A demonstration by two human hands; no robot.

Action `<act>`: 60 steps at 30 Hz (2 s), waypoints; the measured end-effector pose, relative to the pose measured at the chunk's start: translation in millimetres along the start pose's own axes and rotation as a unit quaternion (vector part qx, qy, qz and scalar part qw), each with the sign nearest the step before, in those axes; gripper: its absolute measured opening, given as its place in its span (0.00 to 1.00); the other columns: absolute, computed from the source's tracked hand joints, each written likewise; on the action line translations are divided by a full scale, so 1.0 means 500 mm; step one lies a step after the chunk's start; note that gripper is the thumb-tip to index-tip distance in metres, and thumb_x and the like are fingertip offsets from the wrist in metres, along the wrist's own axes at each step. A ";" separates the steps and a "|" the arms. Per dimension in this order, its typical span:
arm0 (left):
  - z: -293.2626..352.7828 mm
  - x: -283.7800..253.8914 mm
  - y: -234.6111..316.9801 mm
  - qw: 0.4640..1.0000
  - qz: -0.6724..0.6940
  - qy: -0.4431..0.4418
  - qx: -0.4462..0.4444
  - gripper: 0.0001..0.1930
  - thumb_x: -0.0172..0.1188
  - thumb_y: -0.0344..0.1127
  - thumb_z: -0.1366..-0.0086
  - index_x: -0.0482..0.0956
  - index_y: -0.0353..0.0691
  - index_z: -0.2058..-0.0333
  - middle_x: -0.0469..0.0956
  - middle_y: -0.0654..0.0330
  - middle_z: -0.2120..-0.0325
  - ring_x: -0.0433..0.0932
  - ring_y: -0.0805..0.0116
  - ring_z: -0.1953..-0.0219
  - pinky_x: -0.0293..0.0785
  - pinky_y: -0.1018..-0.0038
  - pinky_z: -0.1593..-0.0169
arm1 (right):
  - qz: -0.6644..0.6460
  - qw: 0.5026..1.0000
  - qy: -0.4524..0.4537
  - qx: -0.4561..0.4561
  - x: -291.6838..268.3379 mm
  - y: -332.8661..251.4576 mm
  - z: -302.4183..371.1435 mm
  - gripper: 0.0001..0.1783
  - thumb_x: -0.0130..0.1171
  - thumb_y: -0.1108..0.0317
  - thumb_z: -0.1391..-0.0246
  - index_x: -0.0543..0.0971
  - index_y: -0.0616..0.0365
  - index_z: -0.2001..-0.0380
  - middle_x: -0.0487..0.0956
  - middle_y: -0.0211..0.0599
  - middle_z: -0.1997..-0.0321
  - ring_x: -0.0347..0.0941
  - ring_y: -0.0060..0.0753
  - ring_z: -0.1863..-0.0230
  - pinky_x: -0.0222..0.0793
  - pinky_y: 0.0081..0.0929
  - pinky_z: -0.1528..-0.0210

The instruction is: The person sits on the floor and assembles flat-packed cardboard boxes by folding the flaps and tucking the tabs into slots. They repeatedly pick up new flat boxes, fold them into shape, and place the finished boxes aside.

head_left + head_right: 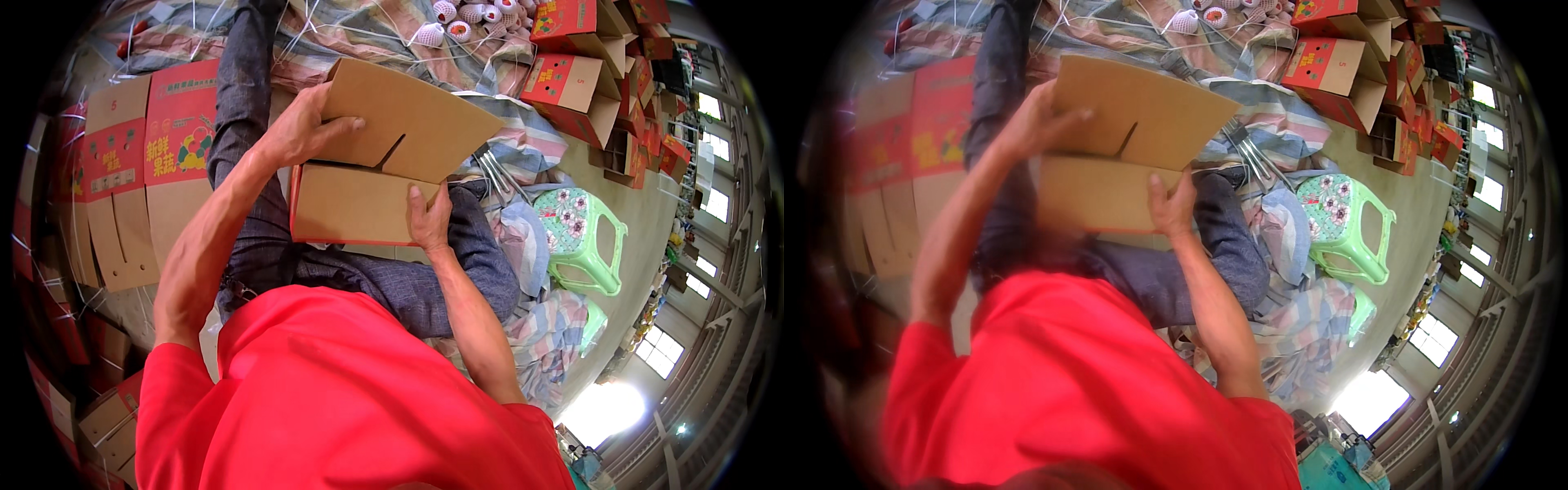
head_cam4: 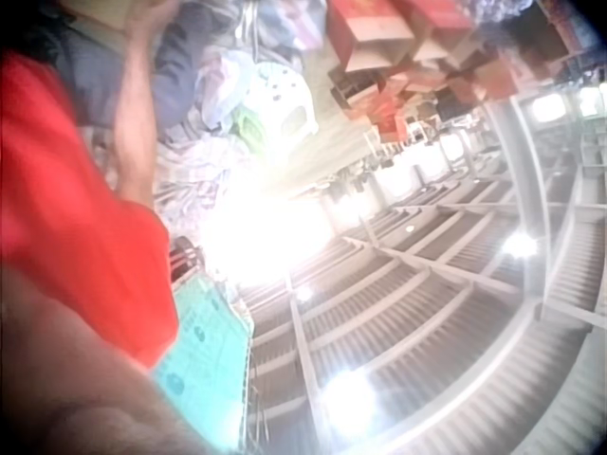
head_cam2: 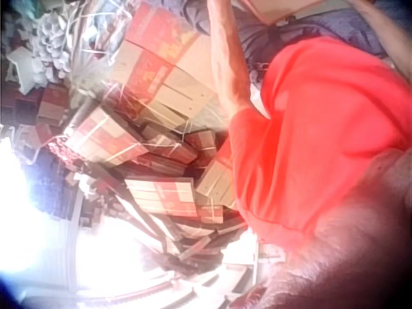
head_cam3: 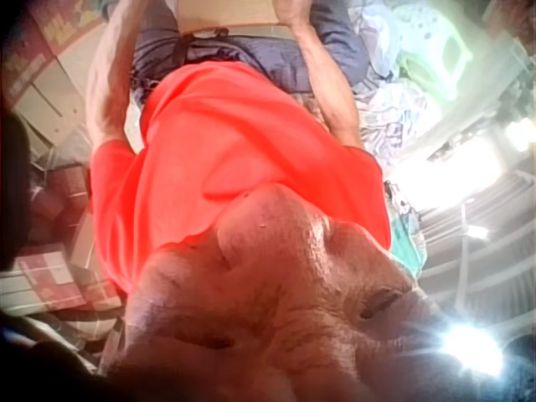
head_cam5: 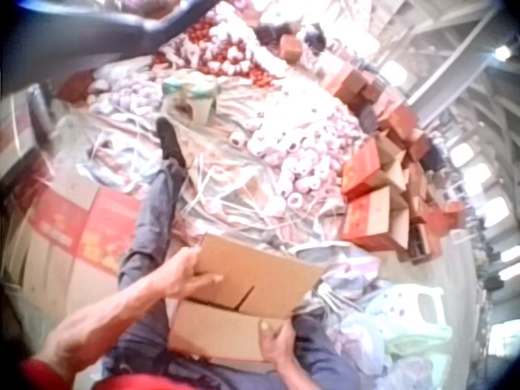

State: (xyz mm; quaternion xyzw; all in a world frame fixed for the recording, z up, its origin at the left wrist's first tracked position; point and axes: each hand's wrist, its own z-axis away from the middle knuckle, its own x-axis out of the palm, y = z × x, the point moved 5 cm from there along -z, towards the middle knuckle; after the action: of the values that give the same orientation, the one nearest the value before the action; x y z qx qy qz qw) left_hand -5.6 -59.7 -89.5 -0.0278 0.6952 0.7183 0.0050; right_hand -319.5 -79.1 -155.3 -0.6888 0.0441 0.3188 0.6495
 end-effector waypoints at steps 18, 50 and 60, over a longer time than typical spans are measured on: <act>0.070 0.036 -0.015 0.990 -0.028 -0.079 0.116 0.17 0.67 0.34 0.30 0.81 0.30 0.46 0.85 0.44 0.53 0.85 0.47 0.51 0.78 0.60 0.46 | 0.372 0.875 -0.257 -0.170 -0.129 -0.312 -0.210 0.48 0.81 0.50 0.52 0.73 0.62 0.33 0.80 0.50 0.37 0.75 0.57 0.37 0.69 0.47 0.34; -0.005 0.130 0.109 0.835 -0.496 -0.215 0.102 0.13 0.68 0.34 0.41 0.87 0.38 0.57 0.89 0.49 0.62 0.89 0.50 0.56 0.85 0.53 0.57 | 0.305 0.918 -0.202 -0.151 -0.086 -0.276 -0.090 0.34 0.81 0.70 0.56 0.82 0.64 0.43 0.84 0.53 0.40 0.81 0.56 0.39 0.76 0.43 0.36; 0.157 0.150 -0.027 0.816 -0.524 -0.165 0.178 0.50 0.69 0.59 0.39 0.62 0.43 0.24 0.55 0.50 0.21 0.47 0.47 0.18 0.42 0.44 0.18 | 0.373 0.886 -0.205 -0.181 0.032 -0.141 0.053 0.49 0.56 0.40 0.34 0.61 0.71 0.27 0.43 0.66 0.15 0.30 0.74 0.15 0.24 0.70 0.18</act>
State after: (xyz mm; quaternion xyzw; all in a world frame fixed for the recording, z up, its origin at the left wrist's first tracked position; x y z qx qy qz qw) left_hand -82.7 16.9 -103.8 -0.2682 0.6801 0.4642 0.5002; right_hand -283.2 -38.1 -100.8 -0.6467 0.1054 0.6743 0.3407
